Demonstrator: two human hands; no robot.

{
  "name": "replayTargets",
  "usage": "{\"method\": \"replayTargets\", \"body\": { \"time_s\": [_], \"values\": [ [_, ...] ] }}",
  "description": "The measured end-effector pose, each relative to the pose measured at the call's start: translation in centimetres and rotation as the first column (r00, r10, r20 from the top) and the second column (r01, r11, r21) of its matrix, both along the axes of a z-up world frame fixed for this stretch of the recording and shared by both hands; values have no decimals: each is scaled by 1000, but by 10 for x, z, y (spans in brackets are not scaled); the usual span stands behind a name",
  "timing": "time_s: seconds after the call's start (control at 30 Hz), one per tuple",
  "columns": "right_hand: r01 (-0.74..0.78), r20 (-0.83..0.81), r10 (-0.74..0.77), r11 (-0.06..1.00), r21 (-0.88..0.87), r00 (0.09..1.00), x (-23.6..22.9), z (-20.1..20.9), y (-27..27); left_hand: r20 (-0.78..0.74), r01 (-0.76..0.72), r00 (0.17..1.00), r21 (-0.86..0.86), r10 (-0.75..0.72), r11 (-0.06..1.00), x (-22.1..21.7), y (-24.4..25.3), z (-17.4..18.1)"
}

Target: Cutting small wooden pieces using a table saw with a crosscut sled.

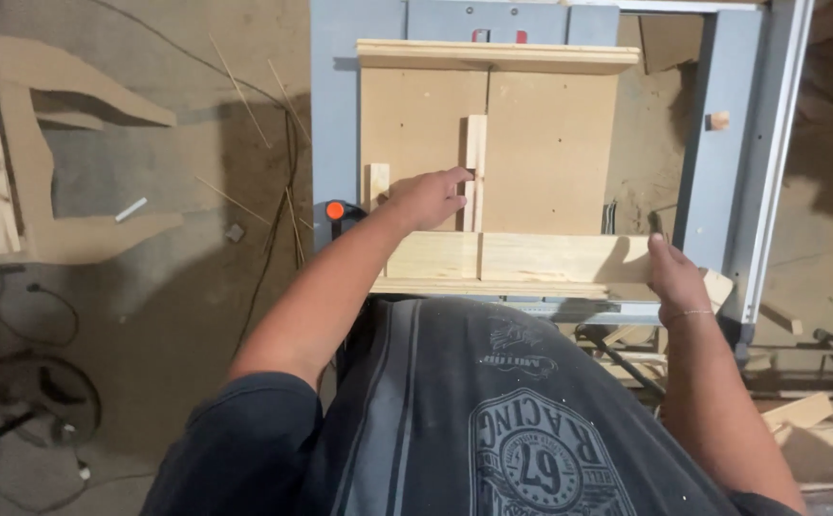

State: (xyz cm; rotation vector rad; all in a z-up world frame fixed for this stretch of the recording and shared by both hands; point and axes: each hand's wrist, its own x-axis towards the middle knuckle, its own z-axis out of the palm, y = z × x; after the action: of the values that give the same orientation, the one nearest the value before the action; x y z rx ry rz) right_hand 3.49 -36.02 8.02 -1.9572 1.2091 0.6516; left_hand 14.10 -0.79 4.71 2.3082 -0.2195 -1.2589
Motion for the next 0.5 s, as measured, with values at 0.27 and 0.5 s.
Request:
{"method": "replayTargets", "body": {
  "time_s": [0.27,0.5],
  "values": [
    [129,12,-131,985,116,991,-5,29,19,29,13,999,29,-14,999,-9,-8,15],
    [-40,255,45,999,-24,966,-25,-1,12,109,24,994,5,-24,1000,-16,-3,19]
  ]
}}
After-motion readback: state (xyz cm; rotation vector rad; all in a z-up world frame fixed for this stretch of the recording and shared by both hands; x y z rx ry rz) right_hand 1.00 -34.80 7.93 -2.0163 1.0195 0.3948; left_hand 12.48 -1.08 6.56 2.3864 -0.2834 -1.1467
